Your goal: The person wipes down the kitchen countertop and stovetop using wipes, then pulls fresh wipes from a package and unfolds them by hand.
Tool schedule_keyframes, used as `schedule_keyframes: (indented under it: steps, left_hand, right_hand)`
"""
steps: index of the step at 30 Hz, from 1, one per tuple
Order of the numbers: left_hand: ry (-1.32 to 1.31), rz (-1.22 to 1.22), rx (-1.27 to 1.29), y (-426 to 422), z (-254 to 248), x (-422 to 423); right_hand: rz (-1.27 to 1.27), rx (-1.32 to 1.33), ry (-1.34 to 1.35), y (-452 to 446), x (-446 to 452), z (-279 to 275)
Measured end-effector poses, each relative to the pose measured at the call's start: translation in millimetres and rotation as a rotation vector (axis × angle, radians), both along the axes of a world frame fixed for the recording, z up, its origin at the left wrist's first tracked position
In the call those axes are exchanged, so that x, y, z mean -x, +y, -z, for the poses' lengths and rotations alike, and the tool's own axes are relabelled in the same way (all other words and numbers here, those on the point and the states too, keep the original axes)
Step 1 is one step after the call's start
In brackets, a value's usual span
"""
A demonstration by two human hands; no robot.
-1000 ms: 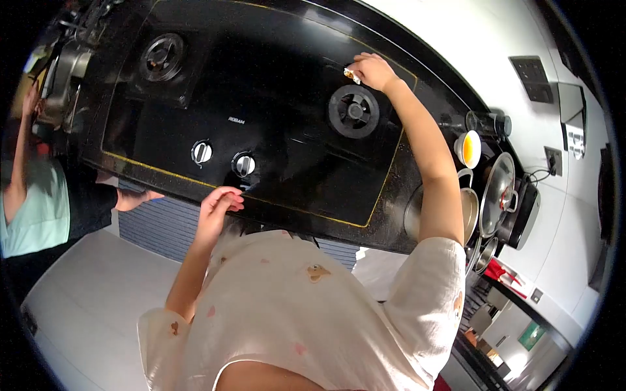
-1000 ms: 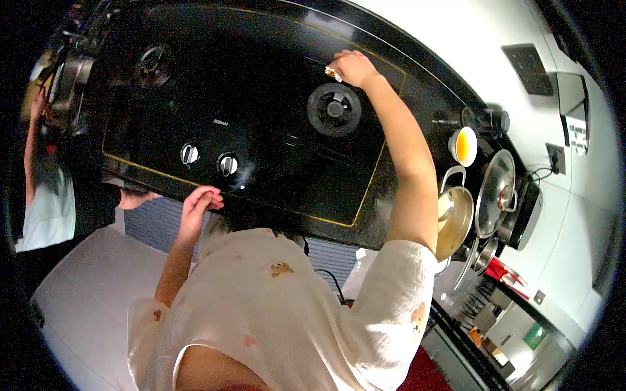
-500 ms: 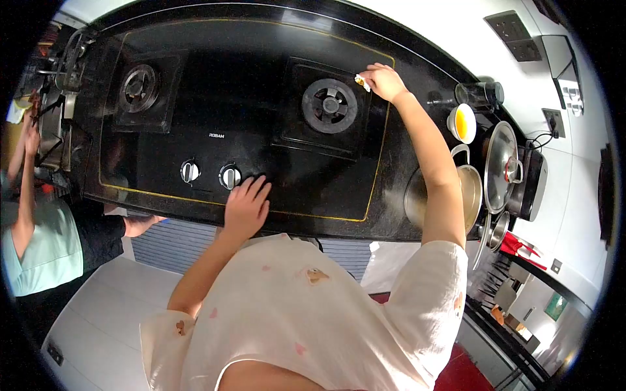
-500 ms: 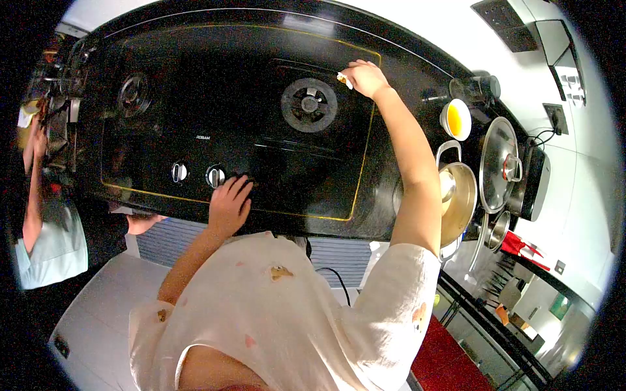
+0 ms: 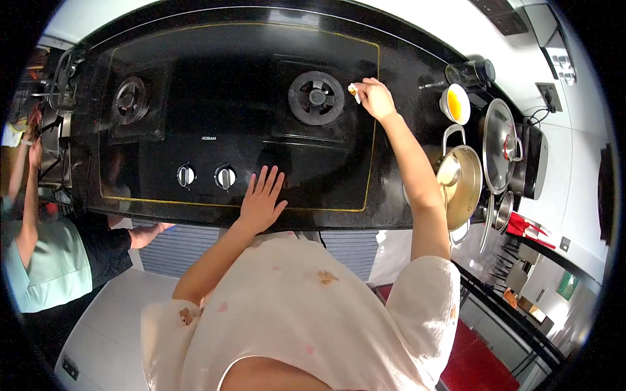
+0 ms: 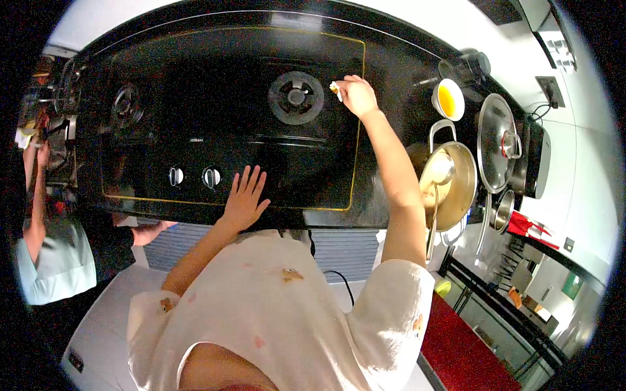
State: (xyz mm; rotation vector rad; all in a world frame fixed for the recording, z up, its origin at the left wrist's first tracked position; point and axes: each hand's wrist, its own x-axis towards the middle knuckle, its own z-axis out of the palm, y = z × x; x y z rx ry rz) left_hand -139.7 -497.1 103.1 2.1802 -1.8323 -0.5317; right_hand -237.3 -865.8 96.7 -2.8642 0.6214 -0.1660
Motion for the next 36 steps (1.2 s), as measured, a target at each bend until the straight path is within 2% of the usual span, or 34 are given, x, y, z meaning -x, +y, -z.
schedule_keyframes:
  steps: [19,22,23,24,26,28,31,36]
  left_hand:
    - [0.012,0.031,0.113,4,0,0]
    - [0.022,0.031,0.132,5,1,-2]
    - [0.029,0.032,0.133,6,1,-2]
    - [0.031,0.031,0.149,5,1,-2]
    - [0.036,0.034,0.168,7,1,-3]
    - [0.044,0.036,0.173,8,3,-3]
    - [0.051,0.031,0.156,8,4,-3]
    - [0.065,0.029,0.171,9,6,-3]
  right_hand:
    - [0.162,0.021,-0.152,120,65,4]
    - [0.172,-0.106,-0.215,133,68,-2]
    - [0.262,-0.129,-0.321,129,68,4]
    - [0.325,-0.102,-0.42,124,63,2]
    - [0.416,0.09,-0.429,113,52,0]
    - [0.298,0.137,-0.421,97,39,5]
    - [0.17,0.252,-0.269,87,21,6]
    - [0.066,0.241,-0.207,95,23,9]
